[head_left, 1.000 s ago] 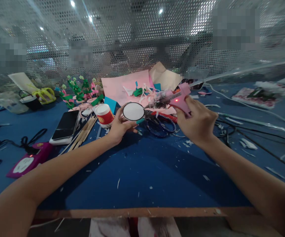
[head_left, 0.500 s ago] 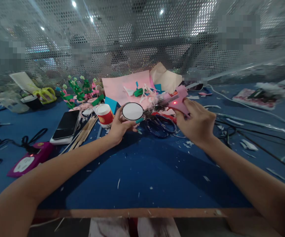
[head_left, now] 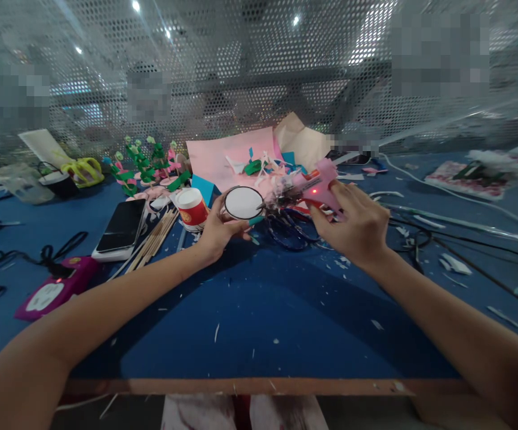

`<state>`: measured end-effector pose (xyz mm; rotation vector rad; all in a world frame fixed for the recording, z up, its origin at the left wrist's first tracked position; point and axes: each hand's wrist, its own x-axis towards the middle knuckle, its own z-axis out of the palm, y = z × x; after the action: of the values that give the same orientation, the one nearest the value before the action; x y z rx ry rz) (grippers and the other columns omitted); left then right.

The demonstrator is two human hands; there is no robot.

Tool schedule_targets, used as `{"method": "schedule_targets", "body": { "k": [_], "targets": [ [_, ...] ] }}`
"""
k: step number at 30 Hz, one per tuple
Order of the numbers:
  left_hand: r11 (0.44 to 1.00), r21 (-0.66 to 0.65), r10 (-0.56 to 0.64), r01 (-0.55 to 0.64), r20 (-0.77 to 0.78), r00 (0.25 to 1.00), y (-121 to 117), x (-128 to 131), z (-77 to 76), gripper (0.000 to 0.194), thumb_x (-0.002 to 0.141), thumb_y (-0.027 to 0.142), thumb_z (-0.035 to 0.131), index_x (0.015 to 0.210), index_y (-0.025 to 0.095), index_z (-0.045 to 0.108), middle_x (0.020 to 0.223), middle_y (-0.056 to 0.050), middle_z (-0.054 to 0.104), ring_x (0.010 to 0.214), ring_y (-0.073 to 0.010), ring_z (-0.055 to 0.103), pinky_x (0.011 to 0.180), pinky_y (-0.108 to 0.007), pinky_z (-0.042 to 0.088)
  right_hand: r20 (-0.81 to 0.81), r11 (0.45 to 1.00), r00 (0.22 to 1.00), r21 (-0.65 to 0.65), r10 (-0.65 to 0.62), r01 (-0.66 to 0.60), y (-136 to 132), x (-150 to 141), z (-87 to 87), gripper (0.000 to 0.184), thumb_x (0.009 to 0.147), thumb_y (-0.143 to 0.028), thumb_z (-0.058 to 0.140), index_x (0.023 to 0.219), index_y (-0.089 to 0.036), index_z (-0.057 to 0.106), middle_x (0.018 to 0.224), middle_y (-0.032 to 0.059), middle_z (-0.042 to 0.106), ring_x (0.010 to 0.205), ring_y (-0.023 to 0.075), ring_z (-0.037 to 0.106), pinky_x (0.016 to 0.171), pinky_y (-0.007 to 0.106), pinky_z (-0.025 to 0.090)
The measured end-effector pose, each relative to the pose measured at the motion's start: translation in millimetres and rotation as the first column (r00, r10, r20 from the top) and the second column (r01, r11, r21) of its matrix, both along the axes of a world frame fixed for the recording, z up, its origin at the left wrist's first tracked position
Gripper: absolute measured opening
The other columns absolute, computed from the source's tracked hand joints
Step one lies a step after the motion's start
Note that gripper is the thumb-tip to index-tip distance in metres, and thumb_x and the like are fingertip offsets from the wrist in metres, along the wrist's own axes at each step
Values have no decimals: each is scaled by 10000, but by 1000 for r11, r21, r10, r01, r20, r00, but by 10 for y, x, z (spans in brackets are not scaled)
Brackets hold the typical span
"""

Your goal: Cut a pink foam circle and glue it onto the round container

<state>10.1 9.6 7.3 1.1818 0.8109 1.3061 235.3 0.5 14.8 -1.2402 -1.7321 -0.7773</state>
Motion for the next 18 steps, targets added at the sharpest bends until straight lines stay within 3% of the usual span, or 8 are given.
{"method": "schedule_targets", "body": {
  "k": [10, 18],
  "targets": [
    [983, 56, -161, 175, -198, 967, -31, -29, -35, 941, 539, 135, 787, 1370, 218, 353, 781, -21, 685, 439, -123, 604, 420, -238, 535, -38, 998, 999, 55, -8, 10, -69, -106, -15, 433, 804, -448, 627, 1108, -140, 613, 855, 147, 684, 808, 291, 656, 689, 381, 513],
    [977, 69, -177, 200, -246, 953, -47, -44, -48, 888, 559, 143, 805, 1345, 247, 406, 770, -31, 677, 419, -125, 606, 387, -218, 516, 14, 998, 1000, 65, -7, 6, -97, -136, -16, 409, 840, -397, 601, 1174, -162, 575, 905, 144, 687, 828, 283, 663, 707, 381, 525]
  ]
}}
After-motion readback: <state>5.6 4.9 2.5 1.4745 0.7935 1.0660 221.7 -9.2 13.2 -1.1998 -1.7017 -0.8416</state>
